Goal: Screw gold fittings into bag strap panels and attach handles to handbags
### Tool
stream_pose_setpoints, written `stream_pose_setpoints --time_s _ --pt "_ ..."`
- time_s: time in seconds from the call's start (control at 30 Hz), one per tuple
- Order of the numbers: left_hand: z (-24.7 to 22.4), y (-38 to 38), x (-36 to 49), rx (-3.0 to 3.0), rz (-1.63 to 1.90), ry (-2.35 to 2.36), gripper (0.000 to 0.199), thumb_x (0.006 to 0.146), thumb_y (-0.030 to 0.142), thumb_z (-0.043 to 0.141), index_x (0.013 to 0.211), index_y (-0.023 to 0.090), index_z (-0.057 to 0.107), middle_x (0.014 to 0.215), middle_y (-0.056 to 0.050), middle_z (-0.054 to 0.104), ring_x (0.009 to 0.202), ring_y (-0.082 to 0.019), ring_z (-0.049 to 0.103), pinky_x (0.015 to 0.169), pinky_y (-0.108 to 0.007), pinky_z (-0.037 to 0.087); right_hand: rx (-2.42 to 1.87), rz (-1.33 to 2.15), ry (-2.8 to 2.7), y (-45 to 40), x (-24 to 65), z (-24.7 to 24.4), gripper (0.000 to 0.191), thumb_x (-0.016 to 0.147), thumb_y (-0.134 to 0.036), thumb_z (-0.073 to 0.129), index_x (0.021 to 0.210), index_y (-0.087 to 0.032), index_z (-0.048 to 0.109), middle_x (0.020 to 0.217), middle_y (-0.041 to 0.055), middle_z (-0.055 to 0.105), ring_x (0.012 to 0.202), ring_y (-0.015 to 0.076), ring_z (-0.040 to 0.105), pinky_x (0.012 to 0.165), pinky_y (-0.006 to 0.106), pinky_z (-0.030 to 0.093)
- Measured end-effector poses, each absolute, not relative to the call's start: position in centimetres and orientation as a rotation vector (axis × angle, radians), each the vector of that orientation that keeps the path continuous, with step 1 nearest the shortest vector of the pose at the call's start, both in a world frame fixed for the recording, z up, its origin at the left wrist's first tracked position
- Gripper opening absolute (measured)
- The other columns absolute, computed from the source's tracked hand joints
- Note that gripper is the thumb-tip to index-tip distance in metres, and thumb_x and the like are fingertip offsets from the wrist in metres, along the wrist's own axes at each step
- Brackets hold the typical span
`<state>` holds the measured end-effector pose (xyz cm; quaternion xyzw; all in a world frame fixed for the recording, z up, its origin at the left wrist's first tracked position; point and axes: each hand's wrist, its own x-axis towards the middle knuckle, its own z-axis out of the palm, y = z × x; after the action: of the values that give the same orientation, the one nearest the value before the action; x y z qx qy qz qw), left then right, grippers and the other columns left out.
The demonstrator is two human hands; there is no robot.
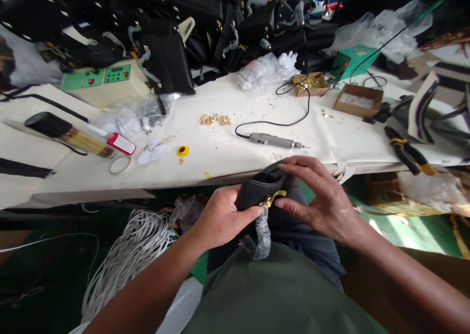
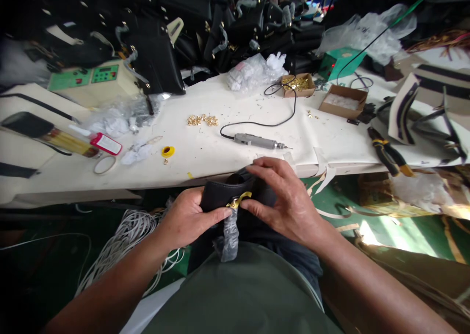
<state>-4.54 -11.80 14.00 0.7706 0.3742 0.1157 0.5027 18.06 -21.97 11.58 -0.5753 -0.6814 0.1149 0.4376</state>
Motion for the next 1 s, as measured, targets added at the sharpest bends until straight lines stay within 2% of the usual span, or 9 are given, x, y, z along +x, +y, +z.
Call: stream_pose_setpoints --time_s 0.07,0.17,0.3,0.4,0.5,0.6,0.7,0.83,1.0 --pt "15.9 -10.8 -5.1 1.938 0.220 0.853 0.013 0.084 0.023 0.072 0.094 0.018 0.077 0.088 0.001 0.076 0.081 -0.017 0.067 0.073 -0.023 0.051 -1.374 0.367 -1.841 -21.2 18.6 12.2 0.056 0.090 -0.040 0.081 0.140 -0.024 0.060 0.139 0.0158 0.062 0.131 0.0313 0.059 0.108 0.050 0.052" --pt "19.1 -9.4 -5.9 2.082 0.074 0.798 0.004 0.080 0.017 0.070 0.084 0.018 0.072 0.079 0.003 0.071 0.072 -0.015 0.063 0.066 -0.022 0.046 -1.315 0.416 -1.926 -19.9 18.6 13.9 0.034 0.093 -0.033 0.076 0.124 -0.024 0.064 0.138 0.0142 0.064 0.129 0.0288 0.060 0.105 0.048 0.052" --pt "23.1 -7.8 -6.2 2.331 0.007 0.702 0.007 0.076 0.013 0.070 0.073 0.018 0.068 0.070 0.003 0.068 0.066 -0.014 0.062 0.062 -0.022 0.044 -1.127 0.511 -2.042 -18.4 17.5 16.3 0.025 0.092 -0.021 0.074 0.117 -0.023 0.067 0.121 0.0086 0.072 0.105 0.0204 0.069 0.090 0.035 0.055" --pt "24.8 -6.7 -5.8 2.586 0.150 0.592 0.009 0.076 0.011 0.075 0.075 0.020 0.073 0.072 0.002 0.072 0.071 -0.016 0.067 0.070 -0.024 0.049 -1.021 0.381 -2.031 -17.6 16.9 17.2 0.007 0.099 -0.020 0.065 0.103 -0.022 0.070 0.095 0.0044 0.074 0.087 0.0181 0.069 0.079 0.033 0.051" --pt "25.2 -5.8 -5.1 2.843 0.575 0.513 0.020 0.079 0.013 0.079 0.097 0.022 0.077 0.089 -0.002 0.078 0.091 -0.022 0.071 0.089 -0.033 0.054 -1.064 0.163 -1.859 -16.6 16.8 17.3 0.010 0.100 -0.019 0.063 0.102 -0.023 0.072 0.088 0.0028 0.074 0.078 0.0168 0.068 0.074 0.033 0.048" --pt "24.0 -5.9 -4.7 2.927 1.282 0.625 0.048 0.081 0.012 0.080 0.126 0.022 0.069 0.125 -0.011 0.073 0.122 -0.029 0.064 0.109 -0.047 0.050 -1.120 -0.073 -1.693 -15.4 16.9 17.1 0.014 0.097 -0.015 0.067 0.105 -0.024 0.073 0.088 0.0024 0.074 0.078 0.0172 0.067 0.073 0.034 0.046" --pt "21.1 -7.1 -5.0 2.645 1.710 0.859 0.047 0.084 0.014 0.080 0.127 0.025 0.065 0.127 -0.011 0.069 0.121 -0.028 0.064 0.108 -0.048 0.052 -1.148 -0.313 -1.574 -13.9 16.4 16.8 0.012 0.094 -0.012 0.068 0.100 -0.022 0.071 0.088 0.0037 0.073 0.079 0.0187 0.064 0.074 0.037 0.042" --pt "15.4 -9.4 -5.6 1.933 1.210 0.961 0.035 0.093 0.036 0.075 0.123 0.024 0.062 0.115 -0.009 0.071 0.096 -0.022 0.072 0.076 -0.033 0.063 -1.172 -0.463 -1.562 -12.2 14.7 15.1 0.010 0.094 -0.013 0.071 0.099 -0.021 0.070 0.089 0.0043 0.073 0.085 0.0204 0.065 0.078 0.040 0.039" --pt "10.2 -11.1 -4.5 1.354 1.170 0.887 0.076 0.084 0.044 0.083 0.147 0.025 0.047 0.147 -0.017 0.062 0.129 -0.030 0.066 0.098 -0.039 0.061 -1.224 -0.362 -1.616 -11.3 11.2 10.7 0.029 0.097 -0.015 0.066 0.123 -0.025 0.071 0.090 0.0036 0.071 0.090 0.0213 0.065 0.079 0.040 0.037"
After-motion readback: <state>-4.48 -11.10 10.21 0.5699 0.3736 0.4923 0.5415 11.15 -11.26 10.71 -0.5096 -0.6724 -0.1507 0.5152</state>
